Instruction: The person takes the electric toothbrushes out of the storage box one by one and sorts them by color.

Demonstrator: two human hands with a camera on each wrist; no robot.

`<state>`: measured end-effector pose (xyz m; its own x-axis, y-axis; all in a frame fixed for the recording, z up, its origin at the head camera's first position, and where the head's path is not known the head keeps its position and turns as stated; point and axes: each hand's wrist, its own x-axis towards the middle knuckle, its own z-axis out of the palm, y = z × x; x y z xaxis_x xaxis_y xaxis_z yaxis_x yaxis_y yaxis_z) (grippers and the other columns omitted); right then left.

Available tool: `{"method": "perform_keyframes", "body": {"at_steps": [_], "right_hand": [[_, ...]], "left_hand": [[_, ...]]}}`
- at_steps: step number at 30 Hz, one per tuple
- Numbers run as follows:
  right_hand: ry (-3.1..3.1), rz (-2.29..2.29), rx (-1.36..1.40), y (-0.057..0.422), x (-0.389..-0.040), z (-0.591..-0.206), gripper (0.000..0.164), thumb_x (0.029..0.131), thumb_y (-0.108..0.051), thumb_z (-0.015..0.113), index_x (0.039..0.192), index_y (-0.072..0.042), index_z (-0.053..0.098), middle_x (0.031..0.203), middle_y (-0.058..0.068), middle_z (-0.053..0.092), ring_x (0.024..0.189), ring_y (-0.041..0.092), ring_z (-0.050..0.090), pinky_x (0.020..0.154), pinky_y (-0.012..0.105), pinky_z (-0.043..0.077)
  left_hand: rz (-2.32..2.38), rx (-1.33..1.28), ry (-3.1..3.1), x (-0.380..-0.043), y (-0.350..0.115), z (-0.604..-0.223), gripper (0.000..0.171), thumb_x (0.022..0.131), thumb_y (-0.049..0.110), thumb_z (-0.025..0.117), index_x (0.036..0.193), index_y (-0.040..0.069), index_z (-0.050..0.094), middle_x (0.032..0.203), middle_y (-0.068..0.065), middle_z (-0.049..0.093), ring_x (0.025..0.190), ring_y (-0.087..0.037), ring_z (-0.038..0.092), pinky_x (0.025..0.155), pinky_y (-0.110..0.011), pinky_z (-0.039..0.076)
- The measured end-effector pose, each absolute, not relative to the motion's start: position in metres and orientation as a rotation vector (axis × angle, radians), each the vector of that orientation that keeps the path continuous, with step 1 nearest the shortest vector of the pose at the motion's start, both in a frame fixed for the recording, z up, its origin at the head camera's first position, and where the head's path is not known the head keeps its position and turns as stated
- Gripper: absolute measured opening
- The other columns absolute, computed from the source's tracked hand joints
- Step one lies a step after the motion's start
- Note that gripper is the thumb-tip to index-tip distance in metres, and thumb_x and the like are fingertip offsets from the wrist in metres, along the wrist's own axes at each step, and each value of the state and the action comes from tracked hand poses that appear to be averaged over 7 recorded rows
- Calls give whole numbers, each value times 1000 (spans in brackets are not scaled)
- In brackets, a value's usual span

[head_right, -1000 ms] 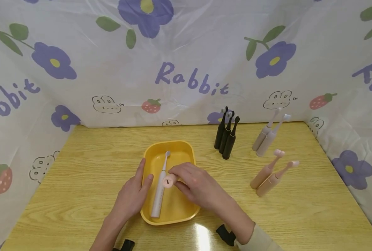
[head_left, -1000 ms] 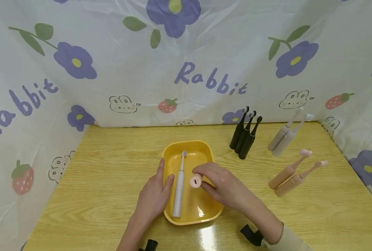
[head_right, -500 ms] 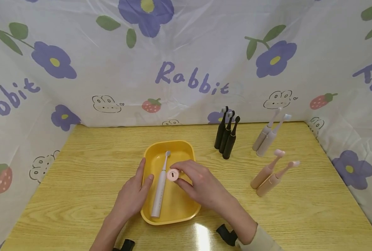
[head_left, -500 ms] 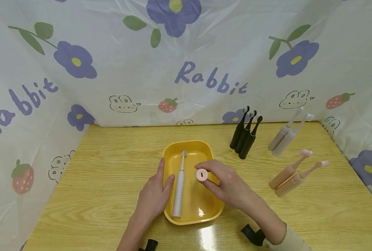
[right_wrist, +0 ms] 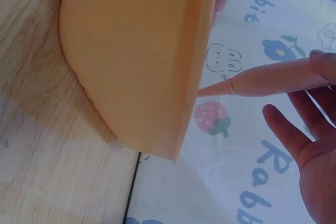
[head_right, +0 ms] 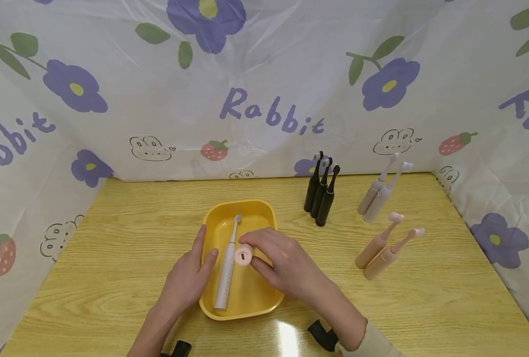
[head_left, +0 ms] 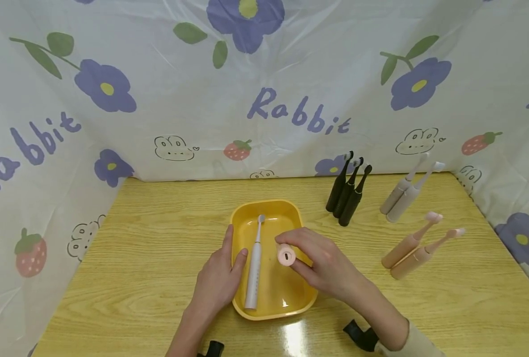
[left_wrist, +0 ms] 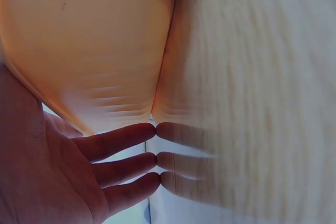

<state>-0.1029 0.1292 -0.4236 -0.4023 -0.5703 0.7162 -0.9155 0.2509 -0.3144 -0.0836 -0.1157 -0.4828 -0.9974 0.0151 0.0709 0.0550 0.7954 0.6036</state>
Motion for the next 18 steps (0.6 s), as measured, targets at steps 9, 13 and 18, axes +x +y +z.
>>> {"method": "perform_keyframes", "body": {"at_steps": [9,13,18], "right_hand": [[-1840,933,1367,129,-91,-404,28,107,-19,57,122,2,66,118,12,71,106,29,66,98,34,50],[-1694,802,1332,129,-87,-393,21,106,-12,58,114,4,69,112,16,73,96,28,68,85,35,52],[-1606,743,1319,132,-83,-387,18,105,-8,58,111,5,69,109,19,74,87,27,70,72,31,54]], "left_hand": [[-972,-69,-2917,-85,-114,-483,72,109,41,47,165,9,16,131,-30,62,117,-45,63,88,-61,52],[-983,-80,-2916,-85,-113,-483,72,109,41,47,166,9,16,131,-30,62,116,-45,63,87,-60,52],[-992,-77,-2925,-84,-114,-483,72,109,42,46,166,11,16,131,-30,61,118,-45,62,88,-61,52]]}}
